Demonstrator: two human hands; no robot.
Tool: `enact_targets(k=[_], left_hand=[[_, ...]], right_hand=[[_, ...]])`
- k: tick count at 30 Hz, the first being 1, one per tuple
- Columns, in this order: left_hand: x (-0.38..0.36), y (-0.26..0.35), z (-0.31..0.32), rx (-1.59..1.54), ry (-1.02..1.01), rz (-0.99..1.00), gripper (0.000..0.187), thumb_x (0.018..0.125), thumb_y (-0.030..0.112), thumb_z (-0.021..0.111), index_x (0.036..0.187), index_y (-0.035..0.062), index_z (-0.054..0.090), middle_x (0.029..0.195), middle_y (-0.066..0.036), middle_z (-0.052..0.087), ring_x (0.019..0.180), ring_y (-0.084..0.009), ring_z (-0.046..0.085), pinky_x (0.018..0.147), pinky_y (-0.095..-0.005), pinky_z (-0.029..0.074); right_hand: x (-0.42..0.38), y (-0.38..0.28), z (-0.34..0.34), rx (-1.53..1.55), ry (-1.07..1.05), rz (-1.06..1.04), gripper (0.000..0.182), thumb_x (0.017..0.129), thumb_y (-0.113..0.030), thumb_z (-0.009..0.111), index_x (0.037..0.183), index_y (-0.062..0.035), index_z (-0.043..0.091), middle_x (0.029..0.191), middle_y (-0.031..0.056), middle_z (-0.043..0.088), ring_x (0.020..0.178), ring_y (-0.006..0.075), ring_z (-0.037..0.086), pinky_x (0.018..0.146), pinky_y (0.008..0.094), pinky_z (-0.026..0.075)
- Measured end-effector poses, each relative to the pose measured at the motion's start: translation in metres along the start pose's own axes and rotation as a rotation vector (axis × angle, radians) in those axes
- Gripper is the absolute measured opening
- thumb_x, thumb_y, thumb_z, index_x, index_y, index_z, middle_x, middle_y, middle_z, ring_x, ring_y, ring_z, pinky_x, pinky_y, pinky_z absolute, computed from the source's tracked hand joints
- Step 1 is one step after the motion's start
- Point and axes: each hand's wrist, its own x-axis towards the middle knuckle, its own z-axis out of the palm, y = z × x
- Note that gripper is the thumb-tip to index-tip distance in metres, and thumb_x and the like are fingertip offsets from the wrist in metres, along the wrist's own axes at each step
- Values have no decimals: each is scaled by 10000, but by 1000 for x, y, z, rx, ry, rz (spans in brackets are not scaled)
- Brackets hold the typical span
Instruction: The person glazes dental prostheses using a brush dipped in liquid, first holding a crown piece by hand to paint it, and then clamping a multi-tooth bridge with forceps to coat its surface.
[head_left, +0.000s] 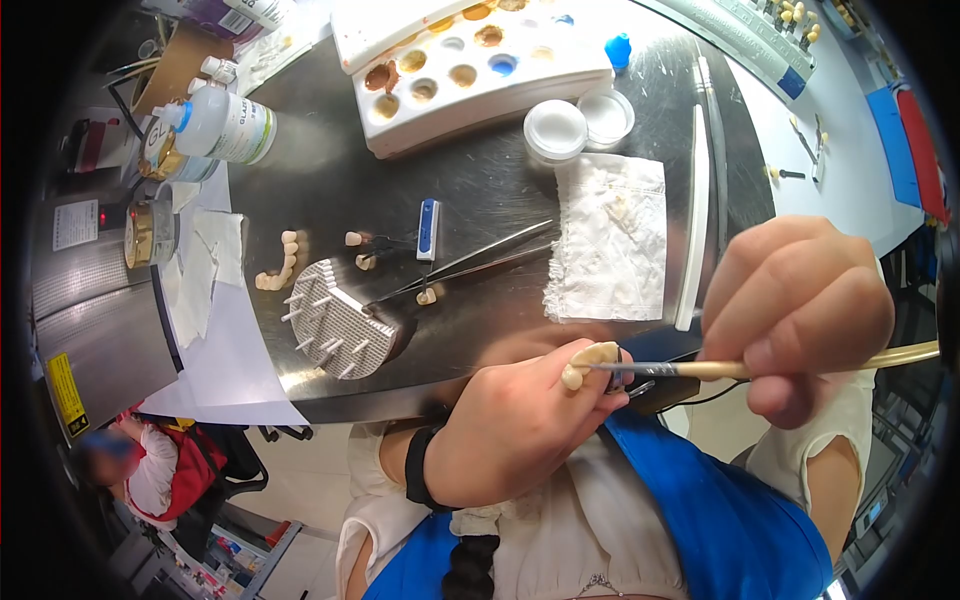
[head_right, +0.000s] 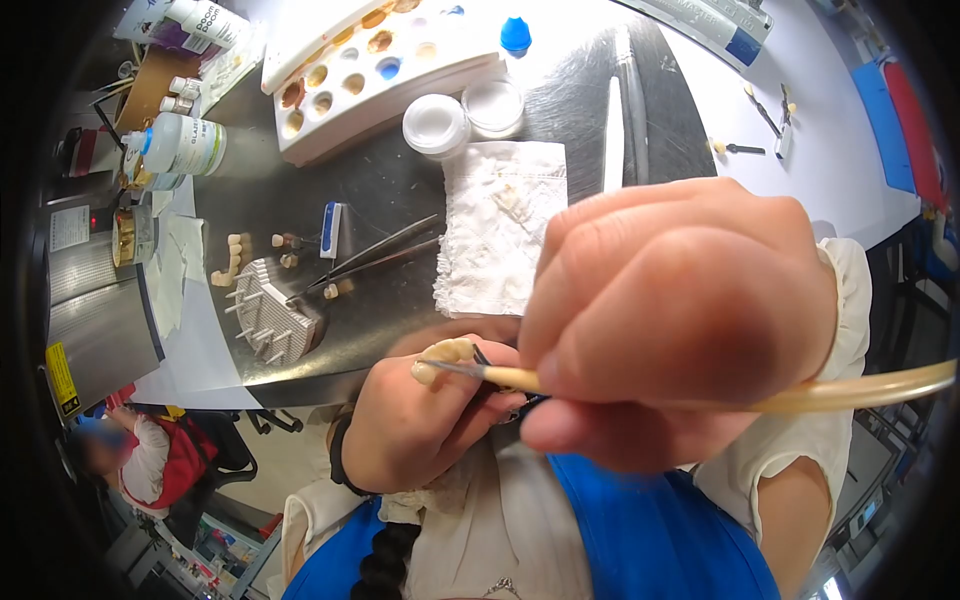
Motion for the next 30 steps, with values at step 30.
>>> enact_targets(k=[30], left_hand=[[0, 1, -2, -1, -5, -19, 206, 799, 122, 649, 946, 15, 551, 864, -49, 583, 642, -189, 605, 539, -286, 482]], right_hand=[[1, 1, -2, -61, -47, -47, 179, 814, -129, 635, 798, -17, 497, 629, 90, 606, 447, 151, 557, 384, 226, 459]])
